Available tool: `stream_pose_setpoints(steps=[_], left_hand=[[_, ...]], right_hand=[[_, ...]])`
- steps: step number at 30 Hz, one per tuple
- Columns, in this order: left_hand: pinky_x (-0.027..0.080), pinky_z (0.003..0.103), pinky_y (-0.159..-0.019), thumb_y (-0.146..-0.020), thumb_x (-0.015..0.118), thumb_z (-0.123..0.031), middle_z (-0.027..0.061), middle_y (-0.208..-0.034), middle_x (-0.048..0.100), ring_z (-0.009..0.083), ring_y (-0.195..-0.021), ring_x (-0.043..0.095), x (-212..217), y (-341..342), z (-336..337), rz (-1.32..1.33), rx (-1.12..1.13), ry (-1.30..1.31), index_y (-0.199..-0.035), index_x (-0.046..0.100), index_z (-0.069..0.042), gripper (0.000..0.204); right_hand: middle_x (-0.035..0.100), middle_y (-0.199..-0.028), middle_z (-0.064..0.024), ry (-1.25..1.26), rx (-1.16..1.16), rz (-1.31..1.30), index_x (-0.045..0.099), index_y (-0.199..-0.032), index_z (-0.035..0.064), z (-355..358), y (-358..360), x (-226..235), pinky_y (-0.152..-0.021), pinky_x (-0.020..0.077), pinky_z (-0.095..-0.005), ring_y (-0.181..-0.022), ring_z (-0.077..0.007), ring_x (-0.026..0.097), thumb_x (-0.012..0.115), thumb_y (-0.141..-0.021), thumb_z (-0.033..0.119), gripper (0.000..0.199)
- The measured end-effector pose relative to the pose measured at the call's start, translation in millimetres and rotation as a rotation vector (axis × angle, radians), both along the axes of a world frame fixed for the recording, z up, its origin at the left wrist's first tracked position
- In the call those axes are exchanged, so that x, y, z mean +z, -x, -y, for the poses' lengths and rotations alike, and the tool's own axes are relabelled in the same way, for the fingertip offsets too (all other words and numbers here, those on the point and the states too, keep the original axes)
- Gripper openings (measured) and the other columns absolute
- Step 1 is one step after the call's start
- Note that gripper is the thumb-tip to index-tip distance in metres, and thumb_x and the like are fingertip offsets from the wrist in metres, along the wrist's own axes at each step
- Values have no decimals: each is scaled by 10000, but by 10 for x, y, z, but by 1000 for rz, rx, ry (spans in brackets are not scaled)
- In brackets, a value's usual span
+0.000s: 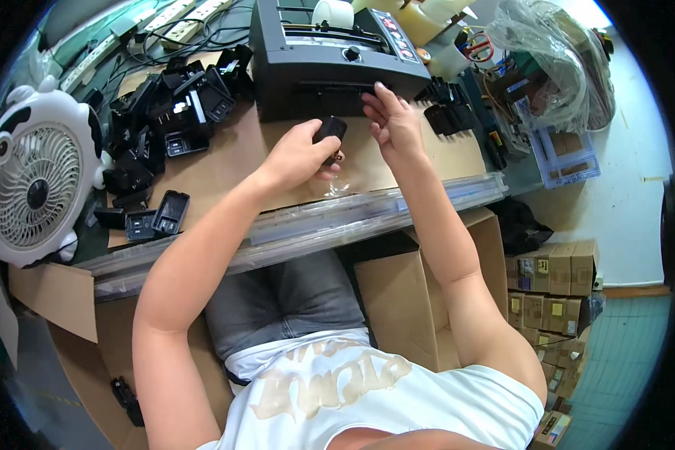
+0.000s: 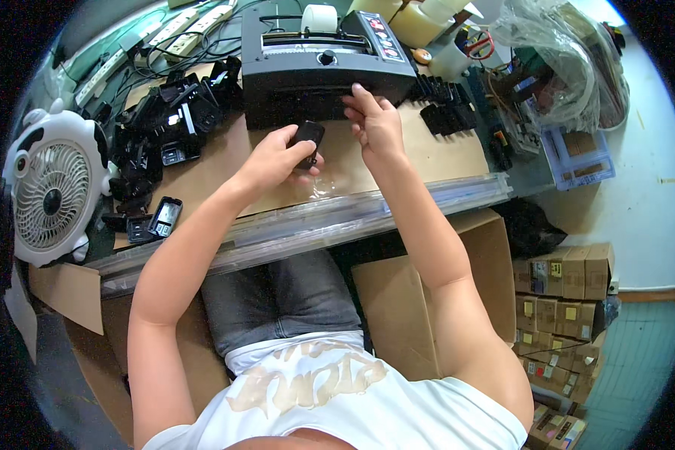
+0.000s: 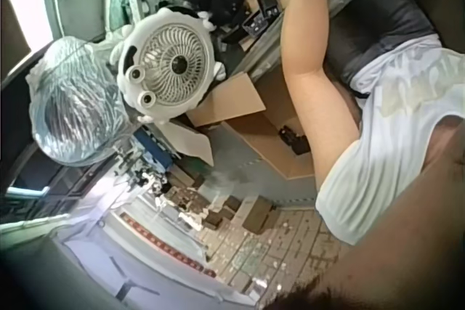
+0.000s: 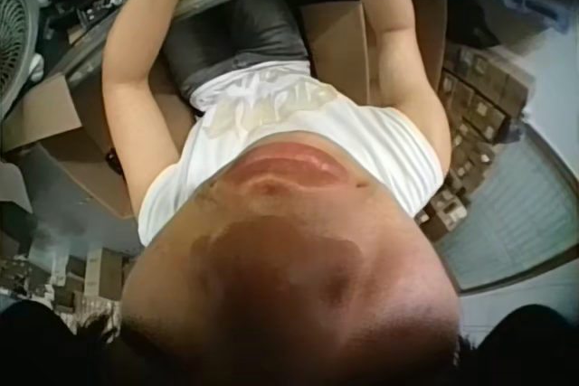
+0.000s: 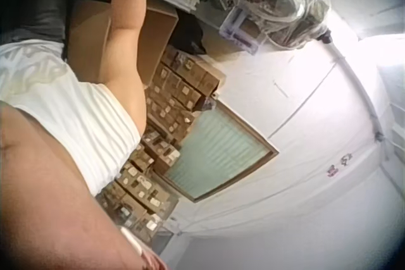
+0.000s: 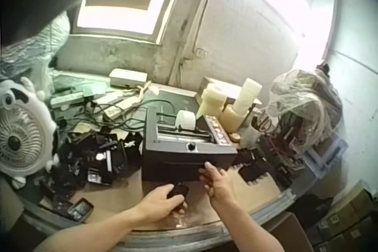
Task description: Assembling small electronic components and placing them into a large cardboard box.
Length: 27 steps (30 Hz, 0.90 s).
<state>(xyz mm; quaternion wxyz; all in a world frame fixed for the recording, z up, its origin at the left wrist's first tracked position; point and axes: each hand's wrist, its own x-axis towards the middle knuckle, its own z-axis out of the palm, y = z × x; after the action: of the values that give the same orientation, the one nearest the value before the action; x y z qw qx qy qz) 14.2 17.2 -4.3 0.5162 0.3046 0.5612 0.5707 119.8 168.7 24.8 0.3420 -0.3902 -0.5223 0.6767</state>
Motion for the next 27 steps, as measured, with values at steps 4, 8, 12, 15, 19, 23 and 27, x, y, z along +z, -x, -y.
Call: stream_pose_setpoints(steps=[4,8,12,15,19,23,27], left_hand=[[540,241,-575,-933,530,-171,108,-917,652,146,-764,659,24,1,-10,5,-6,19,-1092,545,12,242],[522,234,-558,-947,516,-197,103,-917,662,142,-732,648,45,2,0,27,45,46,-1130,535,5,272],[484,218,-526,-1017,470,-278,119,-933,683,130,-687,623,19,47,23,153,115,23,-1156,517,-17,299],[463,210,-513,-1030,448,-324,114,-915,681,124,-673,611,-5,84,25,268,93,-13,-1159,525,-27,333],[436,198,-501,-1043,419,-385,105,-891,677,115,-657,595,-49,105,8,394,52,-50,-1159,538,-39,384],[417,185,-498,-1045,402,-429,94,-870,669,110,-653,584,-64,100,-1,409,41,-71,-1153,551,-47,425],[410,179,-507,-1044,388,-442,79,-852,657,107,-654,576,-44,21,-3,339,30,-101,-1140,564,-53,438]], right_hand=[[659,-858,-45,89,-7,-111,607,-933,86,-77,23,-34,-569,393,-172,-684,-68,573,720,-880,154,142],[661,-859,-47,5,22,-156,588,-954,89,-178,6,-166,-571,398,-167,-687,-74,591,712,-871,90,148],[660,-880,-50,-157,258,-164,575,-965,85,-195,-70,-271,-584,406,-175,-720,-72,589,694,-863,36,165],[656,-884,-52,-126,361,-191,570,-968,77,-91,-85,-304,-609,421,-177,-737,-76,587,696,-856,21,177],[651,-893,-57,-136,450,-221,564,-973,64,98,-111,-266,-649,445,-182,-760,-82,583,699,-847,5,194],[648,-905,-66,-282,470,-232,563,-982,50,229,-85,-210,-694,469,-190,-774,-90,579,707,-844,-1,206],[645,-895,-64,-396,452,-153,558,-994,44,200,-124,-241,-733,491,-201,-767,-95,585,708,-856,15,206]])
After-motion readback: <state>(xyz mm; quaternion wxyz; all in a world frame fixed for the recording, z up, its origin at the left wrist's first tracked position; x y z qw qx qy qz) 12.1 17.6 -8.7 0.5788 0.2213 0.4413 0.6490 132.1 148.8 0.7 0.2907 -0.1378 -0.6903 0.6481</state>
